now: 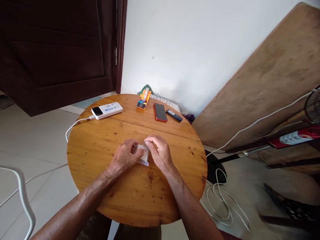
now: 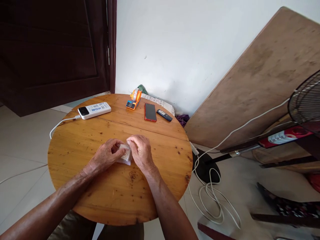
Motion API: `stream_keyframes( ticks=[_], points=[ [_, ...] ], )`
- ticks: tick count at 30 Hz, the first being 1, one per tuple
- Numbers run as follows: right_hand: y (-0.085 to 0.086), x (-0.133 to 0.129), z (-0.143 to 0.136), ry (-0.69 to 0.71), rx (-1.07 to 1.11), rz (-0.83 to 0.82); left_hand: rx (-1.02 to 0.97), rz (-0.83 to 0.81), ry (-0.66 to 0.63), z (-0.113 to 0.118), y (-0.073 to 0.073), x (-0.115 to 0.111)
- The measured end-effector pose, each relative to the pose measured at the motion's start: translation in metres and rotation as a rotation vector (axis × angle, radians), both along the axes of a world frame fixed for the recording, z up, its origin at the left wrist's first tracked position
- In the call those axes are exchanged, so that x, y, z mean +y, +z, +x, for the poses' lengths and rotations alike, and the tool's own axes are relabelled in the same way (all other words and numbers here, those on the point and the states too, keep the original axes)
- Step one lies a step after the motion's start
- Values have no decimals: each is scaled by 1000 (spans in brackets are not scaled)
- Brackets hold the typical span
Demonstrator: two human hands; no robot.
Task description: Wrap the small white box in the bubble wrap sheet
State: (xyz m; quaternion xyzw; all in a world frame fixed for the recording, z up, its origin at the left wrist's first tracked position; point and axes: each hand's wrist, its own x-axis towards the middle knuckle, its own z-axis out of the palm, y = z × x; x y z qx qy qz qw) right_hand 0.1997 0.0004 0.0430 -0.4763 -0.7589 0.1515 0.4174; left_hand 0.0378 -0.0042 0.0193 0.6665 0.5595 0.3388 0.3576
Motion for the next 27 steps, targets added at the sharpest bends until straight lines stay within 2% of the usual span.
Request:
stream_keyframes(
  ticks=[15, 18, 23, 27],
  points=[
    [5, -7, 5, 50, -199, 91, -73, -10, 12, 0, -4, 4],
    [6, -7, 6, 87, -240, 114, -109, -51, 7, -3, -2, 5],
    [7, -7, 8, 134, -335, 179, -222, -131, -82, -9, 5, 6],
    [16, -14, 8, 169, -408, 168, -239, -147, -68, -10, 4, 6]
  ],
)
